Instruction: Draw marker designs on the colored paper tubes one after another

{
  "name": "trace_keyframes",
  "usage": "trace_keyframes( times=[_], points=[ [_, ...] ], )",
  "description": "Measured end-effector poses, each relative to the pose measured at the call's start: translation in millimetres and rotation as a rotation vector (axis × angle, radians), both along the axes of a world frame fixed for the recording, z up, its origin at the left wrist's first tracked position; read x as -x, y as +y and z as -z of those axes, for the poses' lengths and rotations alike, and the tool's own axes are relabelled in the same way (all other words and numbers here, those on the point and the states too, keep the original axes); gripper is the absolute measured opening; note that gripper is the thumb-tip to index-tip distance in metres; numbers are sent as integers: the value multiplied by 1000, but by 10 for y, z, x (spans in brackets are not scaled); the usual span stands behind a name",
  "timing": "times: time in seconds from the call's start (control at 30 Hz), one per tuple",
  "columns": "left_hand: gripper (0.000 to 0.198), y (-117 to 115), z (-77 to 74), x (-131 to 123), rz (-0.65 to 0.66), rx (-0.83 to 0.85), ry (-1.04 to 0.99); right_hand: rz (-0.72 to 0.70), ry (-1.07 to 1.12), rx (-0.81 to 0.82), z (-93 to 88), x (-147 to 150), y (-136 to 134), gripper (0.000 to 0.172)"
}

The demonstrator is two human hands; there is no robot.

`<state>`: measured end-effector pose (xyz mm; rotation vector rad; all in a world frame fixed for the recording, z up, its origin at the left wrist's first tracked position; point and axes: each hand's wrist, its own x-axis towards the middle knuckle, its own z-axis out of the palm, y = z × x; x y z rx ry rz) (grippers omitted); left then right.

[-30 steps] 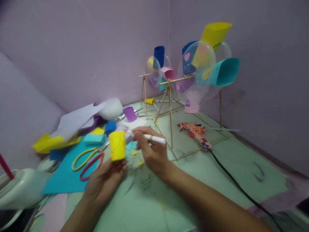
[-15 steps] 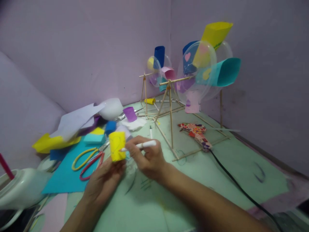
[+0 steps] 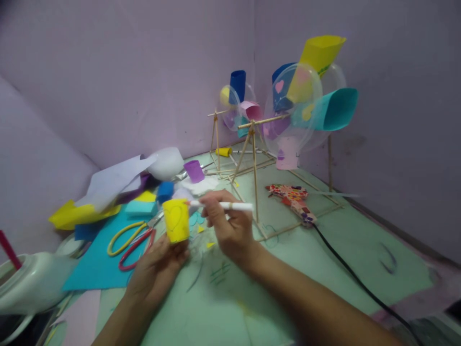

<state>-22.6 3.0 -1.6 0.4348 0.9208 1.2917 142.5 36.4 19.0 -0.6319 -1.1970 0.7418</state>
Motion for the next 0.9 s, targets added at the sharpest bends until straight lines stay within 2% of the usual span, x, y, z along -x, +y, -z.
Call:
trace_keyframes(
  times=[0.17,0.37,0.57,0.73,0.9],
  points=[
    [41,-5,-2,-26,2,-57,142,40,-9,5,-2,-21,41,22],
    [56,-3,102,-58,-39,-51,276,28,-109,5,33,-48,29,20],
    [58,-4,146,-66,-99,-36,389,42,-209,-45,34,-49,27,17],
    [55,-19,120,-66,-63,-58,406,32,-236,-68,-9,-22,18,15],
    [55,-43,99,-84,-48,-106,445,50,-334,-215,-36,-18,2,11]
  ],
)
